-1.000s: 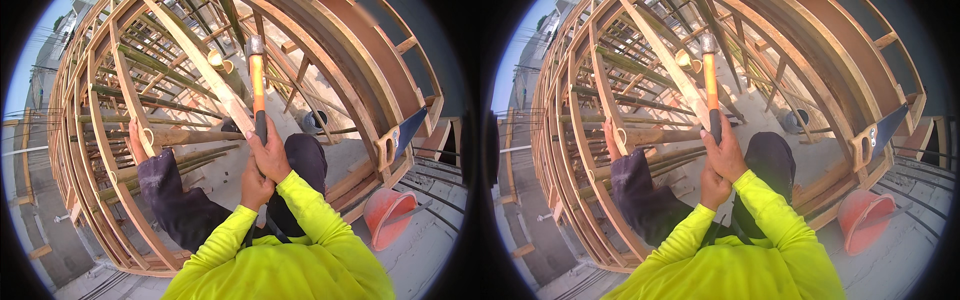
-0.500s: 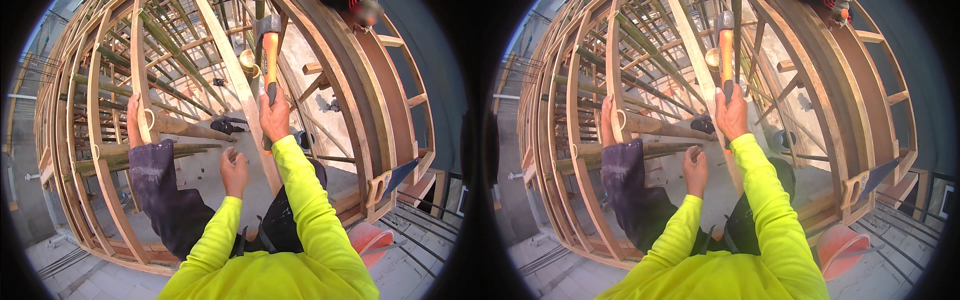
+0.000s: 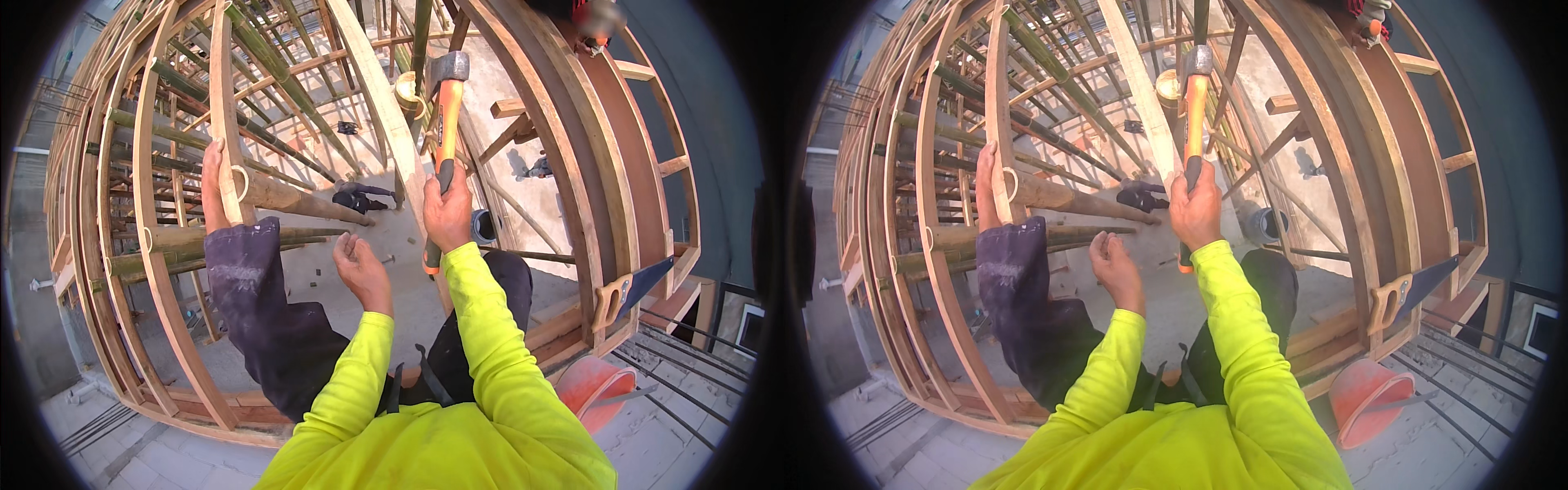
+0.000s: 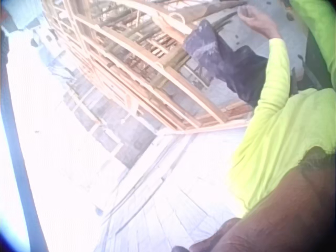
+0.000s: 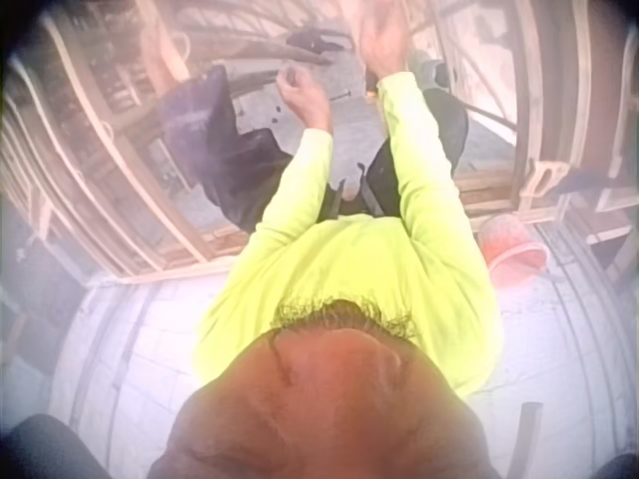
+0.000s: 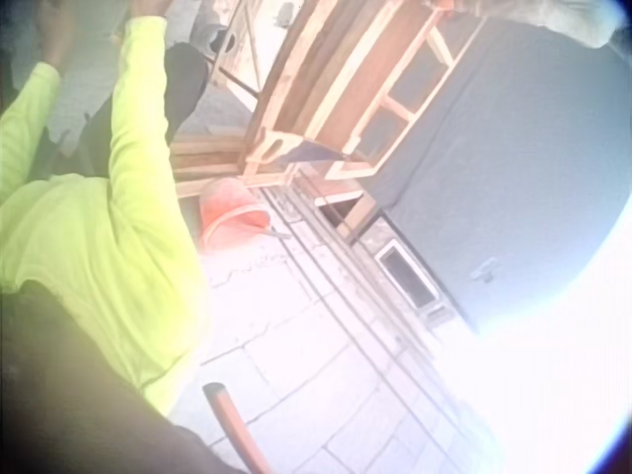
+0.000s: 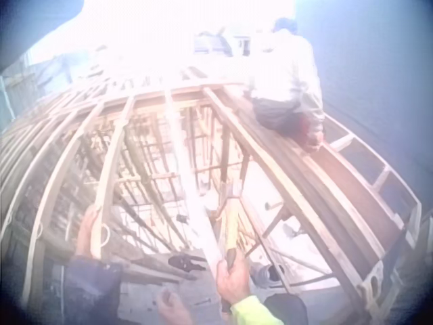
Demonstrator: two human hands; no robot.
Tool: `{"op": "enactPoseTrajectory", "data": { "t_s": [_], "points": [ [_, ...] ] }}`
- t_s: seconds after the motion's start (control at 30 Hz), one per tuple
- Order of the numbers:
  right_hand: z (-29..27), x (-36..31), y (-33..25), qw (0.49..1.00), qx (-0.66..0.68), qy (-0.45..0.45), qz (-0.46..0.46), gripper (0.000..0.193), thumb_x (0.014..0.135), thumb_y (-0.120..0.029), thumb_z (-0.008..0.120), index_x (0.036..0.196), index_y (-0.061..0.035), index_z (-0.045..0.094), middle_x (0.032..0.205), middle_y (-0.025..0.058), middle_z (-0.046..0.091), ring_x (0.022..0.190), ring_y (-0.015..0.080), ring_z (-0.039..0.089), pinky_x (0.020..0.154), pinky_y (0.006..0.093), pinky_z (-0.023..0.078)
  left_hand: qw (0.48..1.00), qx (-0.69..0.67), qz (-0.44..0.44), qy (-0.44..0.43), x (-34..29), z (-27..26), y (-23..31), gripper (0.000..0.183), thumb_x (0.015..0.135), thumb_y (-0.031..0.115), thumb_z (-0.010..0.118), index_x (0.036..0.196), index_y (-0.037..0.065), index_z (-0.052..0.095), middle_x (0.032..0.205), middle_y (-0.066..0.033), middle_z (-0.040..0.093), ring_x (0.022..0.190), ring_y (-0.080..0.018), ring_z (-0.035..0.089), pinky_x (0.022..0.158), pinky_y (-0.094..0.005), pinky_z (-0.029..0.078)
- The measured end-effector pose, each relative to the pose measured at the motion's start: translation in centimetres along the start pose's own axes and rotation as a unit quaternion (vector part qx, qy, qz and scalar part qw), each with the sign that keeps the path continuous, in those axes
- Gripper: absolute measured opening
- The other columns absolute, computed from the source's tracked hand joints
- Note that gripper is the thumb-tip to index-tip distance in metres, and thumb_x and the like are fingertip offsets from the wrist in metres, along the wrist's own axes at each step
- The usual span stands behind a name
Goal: The person assembles a curved bamboo framework by cutting bamboo poles with a hand saw, hammering them into place, and securing joints with a hammer and pliers. The person works on a partially built dome-like structure on a concrete floor.
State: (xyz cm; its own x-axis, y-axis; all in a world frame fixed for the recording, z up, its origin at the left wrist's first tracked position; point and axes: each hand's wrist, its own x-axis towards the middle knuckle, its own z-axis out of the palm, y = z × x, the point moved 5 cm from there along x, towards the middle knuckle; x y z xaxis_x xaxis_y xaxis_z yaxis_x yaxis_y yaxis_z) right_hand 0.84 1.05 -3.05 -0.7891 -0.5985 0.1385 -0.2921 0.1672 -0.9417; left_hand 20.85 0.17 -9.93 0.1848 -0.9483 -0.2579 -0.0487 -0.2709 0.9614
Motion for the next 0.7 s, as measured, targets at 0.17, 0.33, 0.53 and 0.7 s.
{"op": "enactPoseTrajectory", "data": {
  "t_s": [0.17,0.33,0.53,0.7],
  "points": [
    [-0.3,2.8,-4.5,0.997,0.024,0.034,-0.065,0.023,0.097,-0.012,0.062,0.112,0.0022,0.052,0.081,0.0192,0.063,0.071,0.0324,0.064,0.066,0.0432,0.049,0.999,-0.021,-0.041,0.013,-0.2,-0.6,0.4,0.044,0.097,0.014,0.056,0.134,-0.008,0.047,0.126,-0.0202,0.058,0.114,-0.0251,0.058,0.098,-0.0349,0.047],
    [2.1,6.2,0.1,0.991,-0.133,-0.020,0.007,0.026,0.096,-0.018,0.060,0.111,0.0034,0.054,0.086,0.0264,0.067,0.082,0.0435,0.067,0.072,0.0485,0.050,0.999,-0.021,-0.050,0.009,-0.9,0.0,1.3,0.043,0.096,0.014,0.055,0.133,-0.008,0.048,0.126,-0.0201,0.058,0.114,-0.0248,0.058,0.097,-0.0343,0.047],
    [4.2,8.3,7.1,0.986,-0.033,-0.108,0.123,0.022,0.091,-0.017,0.063,0.101,0.0019,0.056,0.078,0.0207,0.064,0.068,0.0364,0.065,0.064,0.0467,0.050,0.998,-0.051,-0.032,0.013,-0.5,-0.1,0.8,0.043,0.096,0.014,0.056,0.132,-0.008,0.048,0.124,-0.0197,0.059,0.113,-0.0247,0.058,0.096,-0.0347,0.048],
    [4.5,6.1,5.6,0.849,0.391,-0.142,0.327,0.013,0.093,-0.010,0.060,0.093,-0.0080,0.047,0.064,0.0010,0.046,0.047,0.0119,0.047,0.040,0.0323,0.040,0.999,-0.022,-0.045,-0.005,-1.4,0.3,-1.5,0.041,0.097,0.013,0.056,0.131,-0.009,0.049,0.121,-0.0188,0.060,0.108,-0.0237,0.060,0.094,-0.0336,0.049]
  ]
}}
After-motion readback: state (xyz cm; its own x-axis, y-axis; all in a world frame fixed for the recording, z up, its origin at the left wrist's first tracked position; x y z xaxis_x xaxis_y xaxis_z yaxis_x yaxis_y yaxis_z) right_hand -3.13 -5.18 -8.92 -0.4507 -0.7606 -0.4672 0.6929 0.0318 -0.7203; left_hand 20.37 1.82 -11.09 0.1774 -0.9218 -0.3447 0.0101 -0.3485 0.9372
